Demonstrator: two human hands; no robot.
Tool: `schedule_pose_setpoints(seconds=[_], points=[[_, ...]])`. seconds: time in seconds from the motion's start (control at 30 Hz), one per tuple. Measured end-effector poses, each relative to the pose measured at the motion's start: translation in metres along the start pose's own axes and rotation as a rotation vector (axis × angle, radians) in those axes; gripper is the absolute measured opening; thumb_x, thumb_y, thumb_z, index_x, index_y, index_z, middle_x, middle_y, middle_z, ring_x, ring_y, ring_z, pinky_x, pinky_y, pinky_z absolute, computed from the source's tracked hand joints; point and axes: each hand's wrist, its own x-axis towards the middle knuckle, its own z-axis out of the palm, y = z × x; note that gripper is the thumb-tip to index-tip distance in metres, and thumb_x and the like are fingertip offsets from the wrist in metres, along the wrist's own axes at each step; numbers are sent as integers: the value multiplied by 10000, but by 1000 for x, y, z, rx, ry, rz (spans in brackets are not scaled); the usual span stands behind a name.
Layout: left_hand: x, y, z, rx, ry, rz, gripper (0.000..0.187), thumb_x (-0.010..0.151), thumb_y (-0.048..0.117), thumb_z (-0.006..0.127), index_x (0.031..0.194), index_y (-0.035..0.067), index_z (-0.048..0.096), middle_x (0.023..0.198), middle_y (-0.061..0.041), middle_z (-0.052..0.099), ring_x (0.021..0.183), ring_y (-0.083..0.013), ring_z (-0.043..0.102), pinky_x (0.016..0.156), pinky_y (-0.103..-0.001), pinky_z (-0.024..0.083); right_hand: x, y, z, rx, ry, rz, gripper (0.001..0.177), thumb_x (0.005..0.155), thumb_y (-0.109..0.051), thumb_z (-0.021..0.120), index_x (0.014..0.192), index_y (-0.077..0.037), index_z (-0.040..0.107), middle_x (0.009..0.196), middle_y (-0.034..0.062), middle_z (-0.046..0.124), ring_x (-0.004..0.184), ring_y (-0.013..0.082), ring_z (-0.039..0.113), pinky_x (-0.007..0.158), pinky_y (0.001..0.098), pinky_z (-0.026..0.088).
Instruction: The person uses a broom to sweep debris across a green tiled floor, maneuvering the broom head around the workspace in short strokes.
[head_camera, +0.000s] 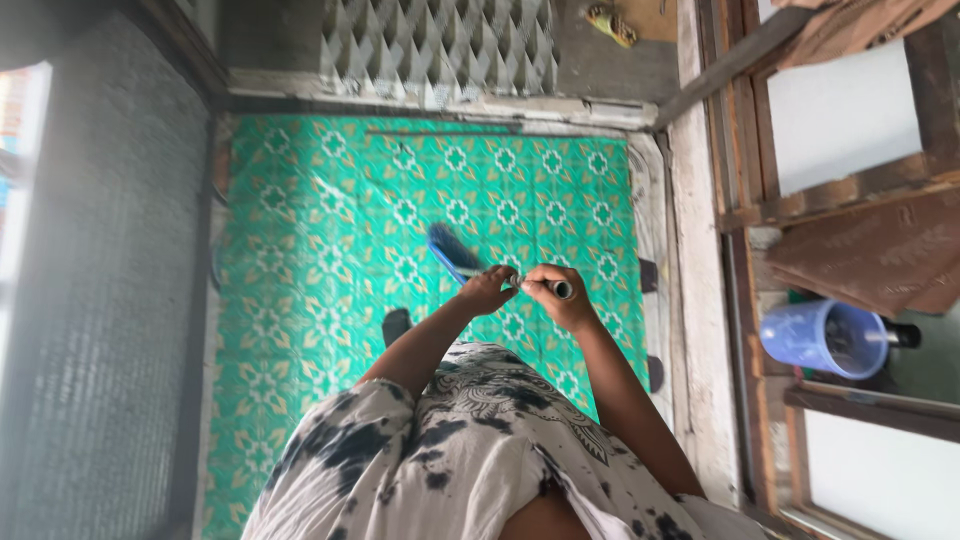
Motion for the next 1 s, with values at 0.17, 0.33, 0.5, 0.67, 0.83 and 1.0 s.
schedule_pose_setpoints(seconds=[0.17, 0.33, 0.5, 0.67, 0.83, 1.0], points=[[2, 41, 36, 13, 3, -12, 474, 946, 456, 651, 1333, 198, 556, 1378, -120, 578, 1217, -369, 623, 1000, -491, 510, -47, 12, -37, 115, 65, 69, 60, 916, -39, 671, 883, 7, 687, 829, 72, 701, 726, 123, 624, 669, 288, 492], [-11, 61, 44, 0, 67, -115, 509, 932, 495, 635, 1341, 206, 546, 1425, -88, 554, 1207, -371, 626, 990, -490, 512, -54, 9, -49, 150, -20, -86, 139, 948, -11, 662, 820, 4, 610, 803, 81, 662, 764, 157, 619, 993, 365, 545], [-29, 65, 39, -27, 88, -163, 501, 935, 488, 643, 1340, 210, 550, 1396, -95, 554, 1220, -372, 617, 978, -505, 507, -53, 2, -41, 70, -69, -65, 127, 905, -15, 676, 794, 0, 616, 757, 84, 663, 763, 167, 644, 945, 387, 544], [-46, 65, 37, -53, 138, -199, 477, 958, 495, 630, 1331, 205, 565, 1378, -92, 582, 1181, -375, 650, 976, -502, 522, -48, -6, -34, 90, -130, -76, 128, 907, -37, 684, 798, -3, 625, 729, 85, 646, 726, 174, 630, 952, 397, 552], [-67, 58, 38, -40, 232, -155, 531, 935, 515, 637, 1333, 172, 560, 1362, -113, 577, 1160, -377, 650, 944, -494, 533, -43, -20, -27, 95, -175, -89, 166, 928, -57, 619, 769, -13, 613, 786, 78, 684, 750, 184, 647, 1011, 430, 544], [-109, 43, 39, -70, 269, -222, 545, 964, 528, 597, 1343, 140, 548, 1326, -137, 593, 1152, -383, 651, 941, -497, 535, -43, -25, -3, 185, -247, -40, 159, 942, -49, 604, 787, -14, 604, 767, 88, 648, 804, 205, 658, 1010, 459, 544]])
